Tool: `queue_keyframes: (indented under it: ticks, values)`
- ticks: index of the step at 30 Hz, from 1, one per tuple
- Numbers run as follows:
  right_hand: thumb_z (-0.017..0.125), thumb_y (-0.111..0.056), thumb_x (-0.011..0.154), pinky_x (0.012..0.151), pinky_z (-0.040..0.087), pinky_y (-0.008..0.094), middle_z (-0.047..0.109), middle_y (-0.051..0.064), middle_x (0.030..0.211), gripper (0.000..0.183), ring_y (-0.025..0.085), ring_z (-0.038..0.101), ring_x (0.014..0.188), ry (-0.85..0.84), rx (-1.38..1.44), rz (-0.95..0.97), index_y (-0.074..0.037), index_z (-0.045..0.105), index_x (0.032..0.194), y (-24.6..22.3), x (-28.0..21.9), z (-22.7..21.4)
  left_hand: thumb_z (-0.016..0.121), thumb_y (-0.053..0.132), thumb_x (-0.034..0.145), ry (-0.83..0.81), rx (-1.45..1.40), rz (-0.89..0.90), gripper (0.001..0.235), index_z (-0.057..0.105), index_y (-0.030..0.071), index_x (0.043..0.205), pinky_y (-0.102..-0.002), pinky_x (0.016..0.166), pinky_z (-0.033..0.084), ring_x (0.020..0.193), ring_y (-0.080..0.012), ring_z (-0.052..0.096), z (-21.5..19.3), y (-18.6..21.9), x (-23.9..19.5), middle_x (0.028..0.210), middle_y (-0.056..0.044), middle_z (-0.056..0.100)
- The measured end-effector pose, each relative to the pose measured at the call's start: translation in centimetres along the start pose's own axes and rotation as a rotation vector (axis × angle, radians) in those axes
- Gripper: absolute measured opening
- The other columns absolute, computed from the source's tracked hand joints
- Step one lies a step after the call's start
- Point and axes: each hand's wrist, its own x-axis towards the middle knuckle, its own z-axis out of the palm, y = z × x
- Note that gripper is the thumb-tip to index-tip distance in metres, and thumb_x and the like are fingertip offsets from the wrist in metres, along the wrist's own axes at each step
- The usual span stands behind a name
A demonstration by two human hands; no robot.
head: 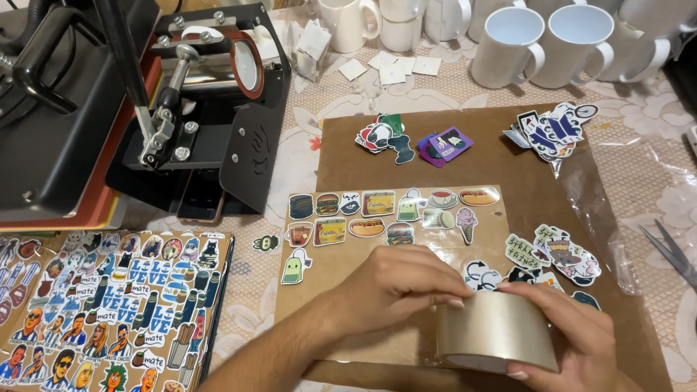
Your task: The person places various stickers onto a brown paper bag, smoothing them down with their fingers. They then use a roll of clear packing tape to cover the stickers, cutting the tape with scissors and pressing it down to secure the items.
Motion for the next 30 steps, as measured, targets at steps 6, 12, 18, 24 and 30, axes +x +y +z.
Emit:
queue_keyframes:
  ticks: [6,12,18,24,30]
  values:
    - [0.075,-0.063,0.062,0.091,0.055,0.024,0.076,0.011,0.116,0.083,0.015,0.077,0.101,-0.024,-0.012,-0.031,-0.003,0.068,0.12,0.7,-0.6,0.0,0.068,0.01,0.099,-0.009,-0.147,-0.12,0.012,0.069,0.008,0.111,-0.029,0.088,0.059,0.094,-0.0206,0.073,-0.3,0.2,0.1,0.104,-0.009,0.074]
    - [0.076,-0.061,0.061,0.094,0.055,0.026,0.076,0.01,0.114,0.083,0.015,0.077,0.1,-0.024,-0.013,-0.051,-0.002,0.068,0.119,0.8,-0.7,-0.1,0.068,0.003,0.1,-0.037,-0.195,-0.079,0.013,0.069,0.01,0.111,-0.029,0.091,0.061,0.098,-0.0202,0.073,-0.2,-0.4,-0.2,0.106,-0.008,0.073]
    - [0.076,-0.062,0.061,0.089,0.055,0.024,0.076,0.011,0.114,0.083,0.016,0.077,0.098,-0.019,-0.004,-0.032,-0.002,0.068,0.118,0.9,-0.8,0.0,0.062,0.009,0.102,-0.059,-0.186,-0.133,0.008,0.067,0.006,0.108,-0.032,0.09,0.058,0.095,-0.0223,0.071,-0.3,0.1,0.3,0.103,-0.009,0.071]
    - [0.067,-0.07,0.064,0.085,0.056,0.027,0.075,0.013,0.106,0.087,0.018,0.077,0.092,0.024,0.046,-0.025,0.001,0.067,0.114,1.1,-1.4,0.4,0.076,0.019,0.086,-0.012,-0.376,-0.28,0.023,0.07,0.01,0.106,-0.027,0.09,0.061,0.095,-0.0171,0.071,0.2,0.3,-0.1,0.103,-0.006,0.072]
    - [0.065,-0.075,0.08,0.099,0.057,0.041,0.065,0.017,0.118,0.09,0.026,0.072,0.106,0.087,0.413,-0.045,-0.002,0.051,0.131,0.0,0.3,0.7,0.078,0.044,0.066,-0.284,-0.469,-0.573,0.065,0.063,0.016,0.123,-0.026,0.106,0.042,0.12,-0.0148,0.057,-0.1,3.0,0.4,0.124,-0.002,0.063]
